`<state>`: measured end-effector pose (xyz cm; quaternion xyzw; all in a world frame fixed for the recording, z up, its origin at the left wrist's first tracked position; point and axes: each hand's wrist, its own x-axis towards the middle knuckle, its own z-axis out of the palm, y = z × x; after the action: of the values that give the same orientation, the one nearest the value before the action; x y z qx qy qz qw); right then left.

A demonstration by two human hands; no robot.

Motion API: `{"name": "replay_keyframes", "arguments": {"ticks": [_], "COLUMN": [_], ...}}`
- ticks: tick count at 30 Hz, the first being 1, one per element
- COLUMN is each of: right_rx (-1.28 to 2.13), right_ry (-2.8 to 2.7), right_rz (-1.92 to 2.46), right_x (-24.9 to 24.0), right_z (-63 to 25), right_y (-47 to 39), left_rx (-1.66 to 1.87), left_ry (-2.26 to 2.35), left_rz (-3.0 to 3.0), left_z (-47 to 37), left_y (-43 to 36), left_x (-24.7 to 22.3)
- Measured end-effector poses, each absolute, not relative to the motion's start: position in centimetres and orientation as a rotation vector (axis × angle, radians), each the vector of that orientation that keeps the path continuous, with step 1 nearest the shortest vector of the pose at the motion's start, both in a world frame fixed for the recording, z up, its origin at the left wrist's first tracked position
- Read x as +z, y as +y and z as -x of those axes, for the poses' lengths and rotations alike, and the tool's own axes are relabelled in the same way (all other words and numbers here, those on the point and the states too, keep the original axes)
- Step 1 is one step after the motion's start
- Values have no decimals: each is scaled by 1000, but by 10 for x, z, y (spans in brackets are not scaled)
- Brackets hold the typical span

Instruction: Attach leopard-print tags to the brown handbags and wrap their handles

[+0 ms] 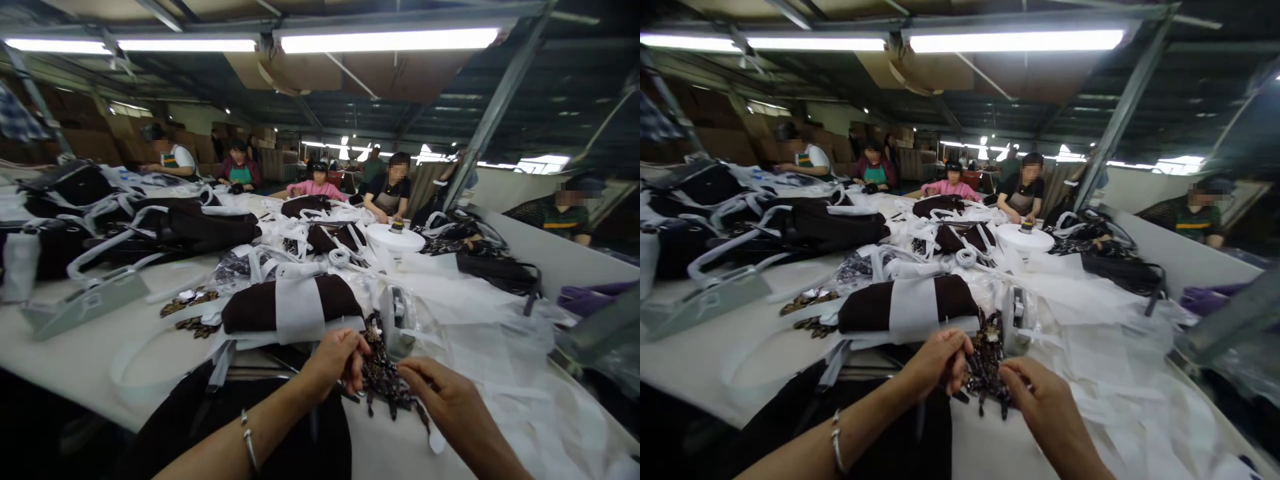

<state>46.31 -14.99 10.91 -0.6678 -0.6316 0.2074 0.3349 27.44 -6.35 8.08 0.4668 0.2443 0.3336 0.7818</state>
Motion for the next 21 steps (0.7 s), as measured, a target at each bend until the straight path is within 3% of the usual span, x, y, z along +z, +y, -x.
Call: {"name": "replay_keyframes", "arguments": {"ticks": [3,8,14,17,19,21], "right_rx": [445,625,1134,1061,1027,1152], "right_ry": [-1725,-1770,-1397,-1321,-1287,-1202], "right_rz": [1636,1485,1530,1508,1497,1456], "right_x": [121,114,104,111,111,104], "right_z": [-440,-400,-406,-429,-445,-456], "right_y": [-126,-96,-73,-50,-26,1], "left_rx": [579,377,461,701,656,580], "left_ry": [630,816,667,1032,1494,1657], "left_rz": [-1177,-1388,-1755,-2080,-2231,-2201], "left_z": [-265,-262,-223,-180,-149,-121], "left_y": [-64,-65,-44,3,44,84], "left_x": [78,78,110,131,133,125]}}
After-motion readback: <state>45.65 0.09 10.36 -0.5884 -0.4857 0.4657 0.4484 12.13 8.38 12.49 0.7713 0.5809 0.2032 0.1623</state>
